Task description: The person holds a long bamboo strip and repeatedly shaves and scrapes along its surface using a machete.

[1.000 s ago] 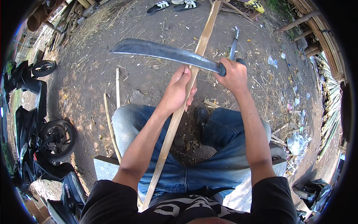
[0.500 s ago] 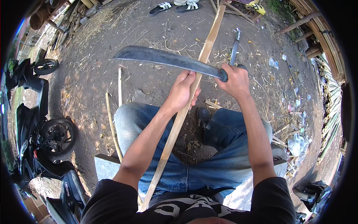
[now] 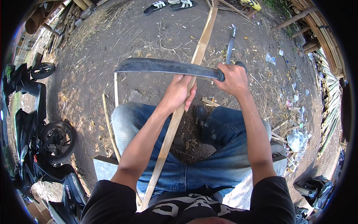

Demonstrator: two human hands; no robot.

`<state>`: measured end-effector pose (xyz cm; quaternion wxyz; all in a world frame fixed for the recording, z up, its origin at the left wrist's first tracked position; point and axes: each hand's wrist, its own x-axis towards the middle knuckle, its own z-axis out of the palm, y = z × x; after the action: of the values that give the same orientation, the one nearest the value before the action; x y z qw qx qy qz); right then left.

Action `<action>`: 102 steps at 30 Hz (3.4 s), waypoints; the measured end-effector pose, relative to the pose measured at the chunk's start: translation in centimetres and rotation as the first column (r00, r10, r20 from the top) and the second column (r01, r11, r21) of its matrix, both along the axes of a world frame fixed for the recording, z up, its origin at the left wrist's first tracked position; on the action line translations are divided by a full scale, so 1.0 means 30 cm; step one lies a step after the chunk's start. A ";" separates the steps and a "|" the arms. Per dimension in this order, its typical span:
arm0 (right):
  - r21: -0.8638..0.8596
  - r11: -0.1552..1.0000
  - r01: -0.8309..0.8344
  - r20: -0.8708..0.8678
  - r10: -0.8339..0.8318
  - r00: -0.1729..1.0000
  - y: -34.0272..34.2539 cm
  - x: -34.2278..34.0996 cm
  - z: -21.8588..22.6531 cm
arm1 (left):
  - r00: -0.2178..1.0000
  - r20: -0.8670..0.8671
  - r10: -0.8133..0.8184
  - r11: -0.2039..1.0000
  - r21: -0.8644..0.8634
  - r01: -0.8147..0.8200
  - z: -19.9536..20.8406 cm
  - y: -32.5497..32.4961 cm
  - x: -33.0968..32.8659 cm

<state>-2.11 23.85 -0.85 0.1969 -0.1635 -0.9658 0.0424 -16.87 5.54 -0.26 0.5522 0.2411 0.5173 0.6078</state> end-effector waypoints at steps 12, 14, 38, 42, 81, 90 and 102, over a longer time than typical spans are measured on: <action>-0.345 0.865 0.364 -0.052 -0.405 0.913 0.104 0.047 0.025 | 0.993 0.077 -0.093 0.995 0.029 0.091 0.033 -0.031 0.049; -0.325 0.895 0.305 -0.036 -0.334 0.942 0.083 0.057 0.045 | 0.993 0.081 -0.090 0.996 0.013 0.089 0.042 -0.027 0.053; -0.243 0.706 0.666 0.078 -0.670 0.738 0.345 0.065 0.034 | 0.983 0.128 -0.131 0.991 -0.022 0.135 0.069 -0.064 0.047; -0.292 0.595 0.749 -0.009 -0.784 0.620 0.463 0.159 -0.057 | 0.994 0.078 -0.075 0.997 -0.020 0.077 0.088 -0.052 0.040; -0.085 0.955 -0.283 -0.084 0.276 0.957 -0.331 -0.037 -0.065 | 0.938 0.191 0.291 0.938 0.138 -0.319 -0.054 -0.013 -0.089; -0.047 0.966 -0.256 -0.138 0.247 0.959 -0.313 -0.045 -0.057 | 0.936 0.200 0.288 0.934 0.154 -0.321 -0.068 -0.009 -0.086; -0.095 0.993 -0.064 -0.171 0.047 0.984 -0.218 -0.034 -0.047 | 0.940 0.044 0.339 0.937 0.075 -0.341 -0.067 -0.018 -0.051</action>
<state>-3.12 17.32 -2.28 0.2682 -0.1420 -0.9465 0.1100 -18.39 5.01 -2.28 0.4362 0.1612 0.5176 0.7182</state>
